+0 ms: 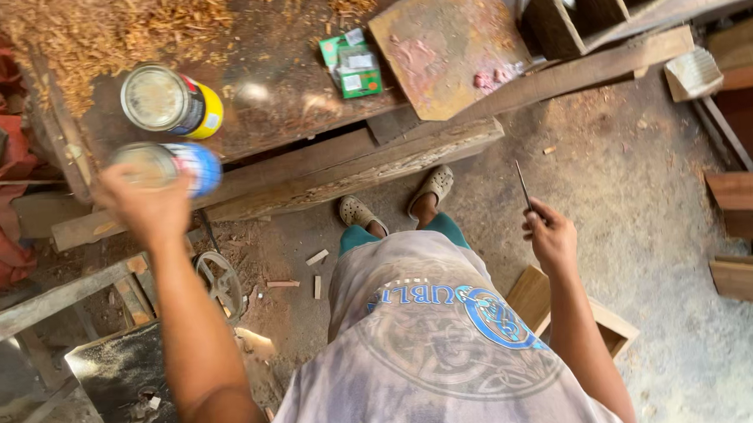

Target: The person uses a putty knife to mix a pink paste on a wooden board, then adds small amounts of liquid from two different paint cans and continues mixing. The mixed paste is then applied into the compartments of a small wooden organizer.

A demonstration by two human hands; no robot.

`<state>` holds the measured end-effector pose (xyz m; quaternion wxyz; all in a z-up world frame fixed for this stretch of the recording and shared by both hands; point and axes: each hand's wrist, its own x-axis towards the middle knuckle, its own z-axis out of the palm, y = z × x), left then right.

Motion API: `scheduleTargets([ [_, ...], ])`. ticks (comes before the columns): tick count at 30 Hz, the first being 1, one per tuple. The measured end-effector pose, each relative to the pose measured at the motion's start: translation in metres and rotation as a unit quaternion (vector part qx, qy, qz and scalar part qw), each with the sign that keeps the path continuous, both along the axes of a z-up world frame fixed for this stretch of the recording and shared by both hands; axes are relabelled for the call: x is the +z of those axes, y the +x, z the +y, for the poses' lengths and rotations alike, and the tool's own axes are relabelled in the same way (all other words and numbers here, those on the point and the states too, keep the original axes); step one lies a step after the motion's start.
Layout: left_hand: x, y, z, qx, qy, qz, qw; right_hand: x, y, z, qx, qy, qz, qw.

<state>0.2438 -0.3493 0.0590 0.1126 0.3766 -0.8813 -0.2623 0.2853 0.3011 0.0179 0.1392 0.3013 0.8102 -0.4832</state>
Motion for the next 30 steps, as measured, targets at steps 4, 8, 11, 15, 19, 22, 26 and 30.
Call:
scheduleTargets([
  [4,-0.043,-0.026,-0.078,0.15,-0.026,0.082,0.985,-0.001,-0.039,0.006,0.012,-0.021,-0.018,1.0],
  [8,-0.049,-0.033,-0.11,0.025,-0.025,0.052,0.998,-0.003,-0.041,0.022,0.057,-0.012,0.009,0.998],
  [11,-0.004,-0.051,-0.09,-0.023,-0.111,0.027,0.993,-0.019,-0.061,0.031,0.018,-0.077,0.034,0.996],
  [15,0.044,-0.098,0.024,-0.177,-0.124,0.069,0.974,-0.043,-0.072,0.048,-0.049,-0.155,0.029,0.986],
  [19,0.041,-0.186,0.17,-0.383,-0.086,-0.06,0.918,-0.062,-0.112,0.048,-0.031,-0.19,0.043,0.98],
  [22,0.008,-0.234,0.275,-0.42,-0.023,-0.206,0.884,-0.07,-0.139,0.036,0.038,-0.18,0.05,0.982],
  [26,-0.044,-0.262,0.35,-0.477,-0.056,-0.298,0.825,-0.08,-0.158,0.018,0.08,-0.224,0.051,0.97],
  [30,-0.077,-0.263,0.364,-0.47,-0.069,-0.336,0.813,-0.099,-0.163,0.003,0.099,-0.201,0.088,0.971],
])
